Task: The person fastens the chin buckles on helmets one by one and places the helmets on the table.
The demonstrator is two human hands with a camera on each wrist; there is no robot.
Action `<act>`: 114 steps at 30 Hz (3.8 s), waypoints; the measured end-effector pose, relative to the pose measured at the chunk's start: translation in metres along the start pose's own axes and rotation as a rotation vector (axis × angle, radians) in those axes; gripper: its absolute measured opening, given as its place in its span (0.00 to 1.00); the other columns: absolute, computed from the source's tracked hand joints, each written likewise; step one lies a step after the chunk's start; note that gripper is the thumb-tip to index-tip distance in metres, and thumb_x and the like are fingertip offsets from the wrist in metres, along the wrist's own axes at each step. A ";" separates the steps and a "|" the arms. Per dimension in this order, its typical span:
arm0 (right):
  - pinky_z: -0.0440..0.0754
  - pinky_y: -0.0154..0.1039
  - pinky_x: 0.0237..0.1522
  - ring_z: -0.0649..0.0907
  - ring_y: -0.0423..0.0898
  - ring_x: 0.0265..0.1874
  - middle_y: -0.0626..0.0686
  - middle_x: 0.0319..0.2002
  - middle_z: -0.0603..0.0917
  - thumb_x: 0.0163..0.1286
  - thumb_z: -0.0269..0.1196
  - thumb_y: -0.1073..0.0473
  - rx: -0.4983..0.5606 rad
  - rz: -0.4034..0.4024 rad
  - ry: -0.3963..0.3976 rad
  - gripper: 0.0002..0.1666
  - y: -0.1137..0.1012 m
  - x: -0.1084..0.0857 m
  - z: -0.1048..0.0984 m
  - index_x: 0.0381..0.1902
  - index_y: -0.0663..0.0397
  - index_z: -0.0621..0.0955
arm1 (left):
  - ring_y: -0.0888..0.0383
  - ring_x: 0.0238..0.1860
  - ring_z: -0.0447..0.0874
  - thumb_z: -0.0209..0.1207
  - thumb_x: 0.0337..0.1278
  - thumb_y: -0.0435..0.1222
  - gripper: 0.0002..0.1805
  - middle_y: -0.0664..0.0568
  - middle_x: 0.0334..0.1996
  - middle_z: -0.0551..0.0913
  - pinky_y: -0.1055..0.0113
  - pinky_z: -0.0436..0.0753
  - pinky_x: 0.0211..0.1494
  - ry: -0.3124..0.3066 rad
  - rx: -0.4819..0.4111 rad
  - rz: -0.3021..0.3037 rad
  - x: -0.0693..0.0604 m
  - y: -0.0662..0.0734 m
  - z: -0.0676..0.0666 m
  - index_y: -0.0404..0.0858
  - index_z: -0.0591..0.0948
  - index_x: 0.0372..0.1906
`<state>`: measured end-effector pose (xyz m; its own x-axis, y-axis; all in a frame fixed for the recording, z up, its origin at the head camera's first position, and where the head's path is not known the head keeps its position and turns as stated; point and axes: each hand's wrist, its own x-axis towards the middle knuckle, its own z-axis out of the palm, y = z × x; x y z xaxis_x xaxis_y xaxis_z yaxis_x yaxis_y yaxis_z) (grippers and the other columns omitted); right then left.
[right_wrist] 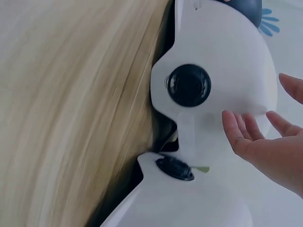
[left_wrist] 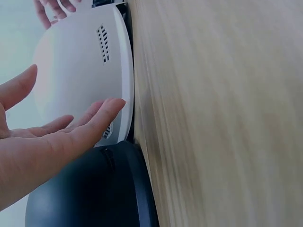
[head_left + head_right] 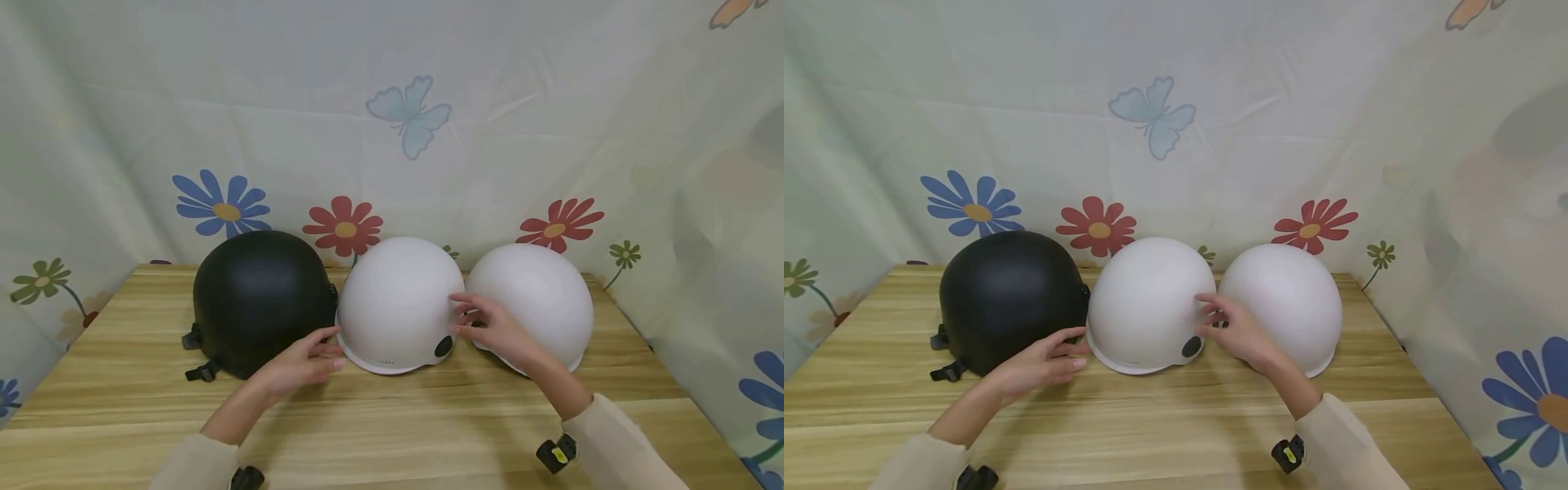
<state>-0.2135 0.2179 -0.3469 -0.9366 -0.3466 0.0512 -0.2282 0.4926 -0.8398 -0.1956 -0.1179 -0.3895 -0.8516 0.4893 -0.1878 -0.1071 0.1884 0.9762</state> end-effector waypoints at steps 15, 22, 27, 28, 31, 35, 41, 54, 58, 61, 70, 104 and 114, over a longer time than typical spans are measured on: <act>0.77 0.37 0.44 0.75 0.54 0.47 0.65 0.47 0.75 0.64 0.59 0.63 0.135 -0.112 -0.245 0.26 -0.017 0.004 0.027 0.60 0.64 0.68 | 0.43 0.53 0.73 0.57 0.59 0.41 0.39 0.30 0.57 0.67 0.53 0.75 0.51 0.040 0.034 0.012 -0.027 -0.008 -0.027 0.30 0.52 0.68; 0.78 0.37 0.43 0.77 0.52 0.46 0.64 0.46 0.77 0.64 0.59 0.65 0.113 -0.155 -0.262 0.25 -0.016 0.006 0.031 0.59 0.64 0.69 | 0.41 0.53 0.72 0.56 0.60 0.40 0.35 0.31 0.55 0.69 0.54 0.77 0.49 0.048 0.122 0.067 -0.050 -0.011 -0.052 0.29 0.56 0.66; 0.77 0.37 0.45 0.77 0.52 0.46 0.63 0.46 0.77 0.64 0.59 0.64 0.108 -0.156 -0.278 0.25 -0.018 0.009 0.036 0.59 0.64 0.70 | 0.40 0.53 0.72 0.55 0.61 0.39 0.30 0.30 0.54 0.70 0.57 0.77 0.48 0.108 0.182 0.114 -0.065 -0.016 -0.071 0.28 0.61 0.63; 0.77 0.37 0.45 0.77 0.52 0.46 0.63 0.46 0.77 0.64 0.59 0.64 0.116 -0.150 -0.282 0.25 -0.019 0.009 0.038 0.59 0.64 0.70 | 0.41 0.53 0.73 0.55 0.61 0.39 0.29 0.30 0.54 0.70 0.58 0.78 0.47 0.127 0.192 0.114 -0.067 -0.017 -0.074 0.28 0.62 0.62; 0.77 0.36 0.45 0.77 0.53 0.47 0.65 0.47 0.77 0.64 0.59 0.65 0.132 -0.160 -0.299 0.25 -0.021 0.012 0.044 0.59 0.65 0.69 | 0.46 0.50 0.76 0.54 0.62 0.38 0.27 0.31 0.52 0.72 0.59 0.78 0.46 0.169 0.223 0.116 -0.074 -0.020 -0.084 0.27 0.63 0.60; 0.77 0.36 0.46 0.77 0.54 0.48 0.66 0.47 0.76 0.64 0.59 0.65 0.149 -0.174 -0.325 0.25 -0.024 0.014 0.052 0.58 0.65 0.69 | 0.55 0.46 0.79 0.53 0.63 0.37 0.25 0.32 0.50 0.74 0.61 0.79 0.44 0.214 0.237 0.104 -0.080 -0.024 -0.094 0.25 0.64 0.58; 0.76 0.36 0.47 0.76 0.55 0.49 0.66 0.48 0.76 0.64 0.59 0.66 0.155 -0.192 -0.339 0.25 -0.029 0.020 0.061 0.58 0.66 0.69 | 0.60 0.40 0.78 0.52 0.63 0.36 0.24 0.35 0.46 0.73 0.62 0.80 0.41 0.303 0.237 0.059 -0.083 -0.033 -0.108 0.24 0.61 0.56; 0.74 0.36 0.51 0.74 0.58 0.54 0.66 0.55 0.72 0.64 0.59 0.67 0.206 -0.197 -0.357 0.27 -0.044 0.035 0.084 0.59 0.69 0.68 | 0.40 0.52 0.72 0.51 0.64 0.43 0.44 0.22 0.57 0.56 0.56 0.78 0.45 0.339 0.209 -0.060 -0.086 -0.047 -0.128 0.28 0.36 0.69; 0.75 0.36 0.50 0.73 0.59 0.54 0.67 0.56 0.71 0.63 0.59 0.68 0.249 -0.178 -0.355 0.28 -0.044 0.039 0.093 0.60 0.70 0.66 | 0.37 0.53 0.70 0.51 0.64 0.43 0.46 0.21 0.58 0.54 0.55 0.78 0.47 0.319 0.198 -0.068 -0.085 -0.049 -0.129 0.31 0.33 0.69; 0.74 0.35 0.51 0.73 0.55 0.55 0.63 0.58 0.71 0.63 0.60 0.66 0.205 -0.162 -0.359 0.29 -0.043 0.042 0.099 0.61 0.66 0.67 | 0.36 0.54 0.69 0.51 0.65 0.43 0.46 0.21 0.58 0.54 0.53 0.77 0.48 0.312 0.206 -0.070 -0.085 -0.050 -0.129 0.31 0.32 0.69; 0.72 0.35 0.53 0.71 0.53 0.58 0.61 0.61 0.68 0.62 0.61 0.64 0.173 -0.147 -0.397 0.32 -0.045 0.049 0.111 0.63 0.60 0.66 | 0.35 0.56 0.66 0.51 0.64 0.42 0.47 0.20 0.59 0.53 0.54 0.77 0.49 0.302 0.194 -0.077 -0.084 -0.051 -0.127 0.32 0.30 0.69; 0.64 0.44 0.60 0.62 0.48 0.64 0.50 0.66 0.61 0.60 0.64 0.58 0.175 -0.038 -0.312 0.40 -0.062 0.081 0.141 0.68 0.47 0.60 | 0.31 0.58 0.61 0.50 0.65 0.41 0.47 0.18 0.61 0.45 0.54 0.77 0.47 0.298 0.198 -0.077 -0.081 -0.058 -0.133 0.34 0.27 0.68; 0.60 0.48 0.63 0.58 0.49 0.66 0.48 0.67 0.58 0.60 0.64 0.56 0.177 -0.022 -0.274 0.42 -0.064 0.085 0.149 0.69 0.42 0.58 | 0.28 0.59 0.57 0.52 0.64 0.42 0.50 0.17 0.60 0.42 0.48 0.75 0.49 0.293 0.227 -0.101 -0.077 -0.055 -0.135 0.33 0.26 0.67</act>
<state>-0.2390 0.0380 -0.3688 -0.8201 -0.5694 -0.0566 -0.1754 0.3443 -0.9223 -0.1934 -0.2804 -0.4139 -0.9567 0.2004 -0.2112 -0.1100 0.4231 0.8994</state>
